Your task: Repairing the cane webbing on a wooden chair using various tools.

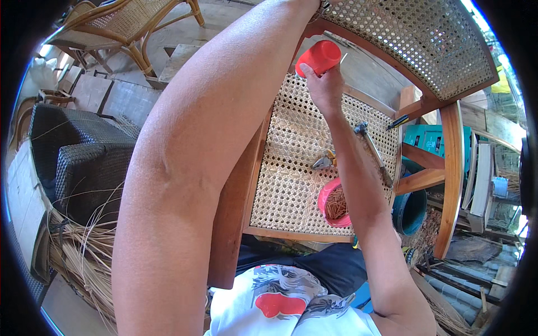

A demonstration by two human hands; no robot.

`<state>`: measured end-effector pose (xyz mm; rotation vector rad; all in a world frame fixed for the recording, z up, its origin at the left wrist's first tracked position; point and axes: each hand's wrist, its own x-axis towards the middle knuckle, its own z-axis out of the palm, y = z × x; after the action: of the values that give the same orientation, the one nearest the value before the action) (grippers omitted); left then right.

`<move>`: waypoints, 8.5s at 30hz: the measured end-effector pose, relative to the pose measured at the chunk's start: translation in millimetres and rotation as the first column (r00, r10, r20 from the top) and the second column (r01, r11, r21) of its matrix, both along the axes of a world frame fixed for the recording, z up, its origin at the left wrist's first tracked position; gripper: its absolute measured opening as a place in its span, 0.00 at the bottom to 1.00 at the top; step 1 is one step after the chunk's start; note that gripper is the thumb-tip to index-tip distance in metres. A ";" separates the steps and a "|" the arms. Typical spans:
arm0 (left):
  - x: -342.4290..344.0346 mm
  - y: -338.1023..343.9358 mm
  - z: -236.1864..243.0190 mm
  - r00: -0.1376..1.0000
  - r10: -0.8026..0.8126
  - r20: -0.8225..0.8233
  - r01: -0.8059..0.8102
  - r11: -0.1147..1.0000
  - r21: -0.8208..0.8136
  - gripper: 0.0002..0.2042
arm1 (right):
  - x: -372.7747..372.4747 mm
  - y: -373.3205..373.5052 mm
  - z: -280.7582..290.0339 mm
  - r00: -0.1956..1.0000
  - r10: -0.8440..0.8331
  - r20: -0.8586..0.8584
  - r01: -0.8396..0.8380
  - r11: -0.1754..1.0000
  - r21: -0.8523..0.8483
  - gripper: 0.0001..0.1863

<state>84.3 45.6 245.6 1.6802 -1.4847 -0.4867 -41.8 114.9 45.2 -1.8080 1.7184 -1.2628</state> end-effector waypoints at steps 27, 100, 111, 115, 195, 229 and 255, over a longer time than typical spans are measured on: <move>-0.8 0.8 0.6 1.000 0.011 -0.006 -0.011 1.000 0.012 0.37 | -24.0 -32.0 -44.9 0.764 0.050 0.644 -0.107 0.993 0.050 0.28; -3.1 -8.2 -3.3 0.999 0.026 0.023 -0.026 1.000 -0.009 0.38 | -1.0 -11.7 -49.2 0.318 -0.148 0.936 -0.063 0.982 0.177 0.25; -4.0 -7.8 -2.5 0.999 0.038 0.027 -0.038 0.999 -0.004 0.37 | -14.5 -1.4 -32.4 0.257 0.019 0.966 -0.157 0.987 0.022 0.24; -3.6 -8.0 -2.9 0.999 0.034 0.024 -0.034 0.999 0.003 0.37 | -8.7 -0.7 -32.5 0.394 0.061 0.917 -0.148 0.989 -0.002 0.22; -3.4 -10.7 -3.5 0.999 0.032 0.027 -0.033 0.999 0.010 0.38 | 5.2 -15.9 -12.7 0.987 0.146 0.073 -0.157 0.972 0.175 0.23; -5.4 -5.8 -2.9 0.998 0.058 0.023 -0.057 0.998 -0.012 0.37 | 4.9 1.6 -9.2 0.971 0.219 0.093 -0.225 0.973 0.052 0.22; -3.8 -13.2 -5.0 0.998 0.040 0.043 -0.040 0.999 0.002 0.40 | -31.6 48.9 2.2 -0.280 -0.145 0.949 -0.317 0.947 0.051 0.26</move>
<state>80.5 32.4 240.6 1.7291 -1.4789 -0.4337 -73.4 163.8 47.4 -0.0801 0.5169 -1.4788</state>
